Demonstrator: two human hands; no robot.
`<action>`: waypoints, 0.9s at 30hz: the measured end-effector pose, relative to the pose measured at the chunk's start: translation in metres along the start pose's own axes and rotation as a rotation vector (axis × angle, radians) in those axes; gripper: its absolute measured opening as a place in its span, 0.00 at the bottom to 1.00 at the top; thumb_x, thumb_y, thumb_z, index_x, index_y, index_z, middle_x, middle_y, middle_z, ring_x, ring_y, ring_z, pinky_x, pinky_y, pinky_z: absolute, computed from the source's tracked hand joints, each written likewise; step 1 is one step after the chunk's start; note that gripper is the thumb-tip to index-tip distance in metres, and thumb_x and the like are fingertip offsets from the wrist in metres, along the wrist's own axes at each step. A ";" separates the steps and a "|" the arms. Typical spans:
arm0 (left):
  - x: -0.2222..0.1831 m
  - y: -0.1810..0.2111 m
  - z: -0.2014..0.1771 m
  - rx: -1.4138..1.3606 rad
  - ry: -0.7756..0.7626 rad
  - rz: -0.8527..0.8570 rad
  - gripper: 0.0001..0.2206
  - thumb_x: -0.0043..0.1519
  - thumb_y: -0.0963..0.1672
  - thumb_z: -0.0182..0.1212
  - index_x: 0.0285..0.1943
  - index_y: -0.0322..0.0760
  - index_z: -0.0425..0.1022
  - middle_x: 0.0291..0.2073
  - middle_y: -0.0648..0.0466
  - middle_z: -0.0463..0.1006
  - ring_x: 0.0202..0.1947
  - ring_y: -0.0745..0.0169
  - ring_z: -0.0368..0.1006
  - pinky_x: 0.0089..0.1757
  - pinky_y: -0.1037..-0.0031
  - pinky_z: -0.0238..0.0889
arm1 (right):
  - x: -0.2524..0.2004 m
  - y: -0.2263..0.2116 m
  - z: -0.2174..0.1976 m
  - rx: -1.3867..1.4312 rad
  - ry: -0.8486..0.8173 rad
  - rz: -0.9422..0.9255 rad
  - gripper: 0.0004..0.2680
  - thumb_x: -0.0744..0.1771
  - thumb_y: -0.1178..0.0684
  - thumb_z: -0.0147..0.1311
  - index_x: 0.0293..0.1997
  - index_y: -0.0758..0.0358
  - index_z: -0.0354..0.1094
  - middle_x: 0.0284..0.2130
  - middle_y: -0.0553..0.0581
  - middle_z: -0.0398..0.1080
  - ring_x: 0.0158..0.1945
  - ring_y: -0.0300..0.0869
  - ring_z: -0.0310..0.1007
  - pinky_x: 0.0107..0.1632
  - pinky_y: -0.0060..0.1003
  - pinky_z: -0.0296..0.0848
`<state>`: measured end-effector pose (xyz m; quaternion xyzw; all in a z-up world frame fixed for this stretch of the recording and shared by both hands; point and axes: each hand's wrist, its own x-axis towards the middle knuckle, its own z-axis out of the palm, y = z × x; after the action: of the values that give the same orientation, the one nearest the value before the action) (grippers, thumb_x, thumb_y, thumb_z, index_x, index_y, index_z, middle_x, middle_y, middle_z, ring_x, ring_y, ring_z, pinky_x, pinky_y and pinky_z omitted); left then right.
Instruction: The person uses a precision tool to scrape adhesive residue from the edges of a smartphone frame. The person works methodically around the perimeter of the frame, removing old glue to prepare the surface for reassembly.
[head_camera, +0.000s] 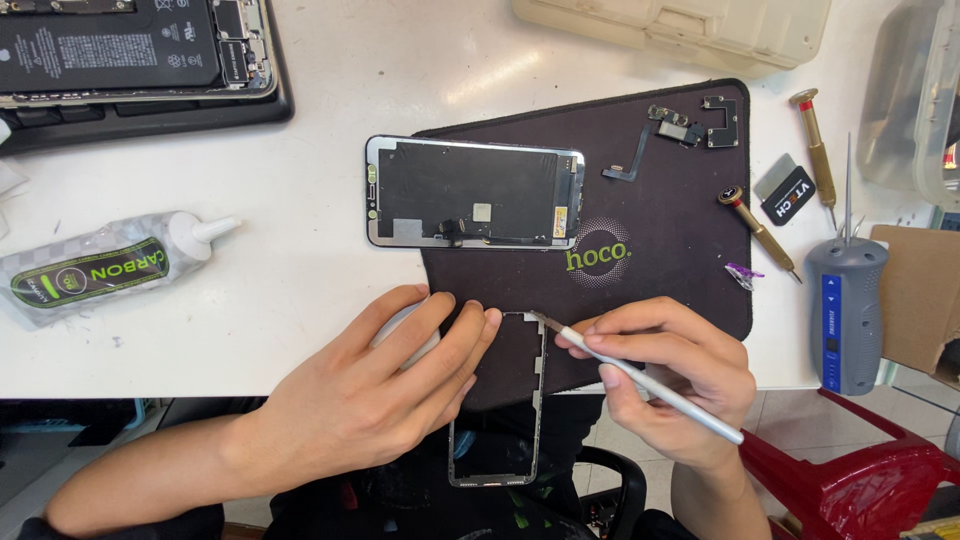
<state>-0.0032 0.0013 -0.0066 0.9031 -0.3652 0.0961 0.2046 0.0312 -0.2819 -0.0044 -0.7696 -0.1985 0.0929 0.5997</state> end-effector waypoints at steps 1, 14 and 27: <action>0.000 0.000 0.000 0.001 -0.001 0.002 0.21 0.61 0.46 0.63 0.59 0.23 0.77 0.53 0.46 0.76 0.54 0.50 0.71 0.54 0.59 0.67 | 0.001 -0.002 0.000 0.023 0.021 0.016 0.06 0.66 0.63 0.59 0.46 0.69 0.74 0.43 0.66 0.75 0.46 0.49 0.85 0.52 0.42 0.84; 0.000 -0.001 -0.004 0.014 0.012 0.008 0.22 0.61 0.46 0.63 0.60 0.22 0.76 0.51 0.45 0.76 0.53 0.50 0.71 0.54 0.58 0.67 | 0.040 -0.016 0.027 -0.623 -0.118 -0.238 0.09 0.62 0.58 0.71 0.42 0.65 0.77 0.37 0.56 0.68 0.30 0.35 0.70 0.29 0.30 0.69; -0.003 0.001 -0.003 0.043 0.040 0.023 0.23 0.60 0.45 0.63 0.60 0.21 0.75 0.53 0.44 0.75 0.55 0.49 0.69 0.56 0.58 0.65 | 0.071 -0.046 0.012 -1.023 -0.565 -0.576 0.12 0.61 0.60 0.59 0.48 0.68 0.72 0.37 0.58 0.66 0.38 0.46 0.73 0.39 0.39 0.76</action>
<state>-0.0061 0.0038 -0.0051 0.9008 -0.3695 0.1243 0.1914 0.0819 -0.2322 0.0438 -0.8200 -0.5659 0.0210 0.0830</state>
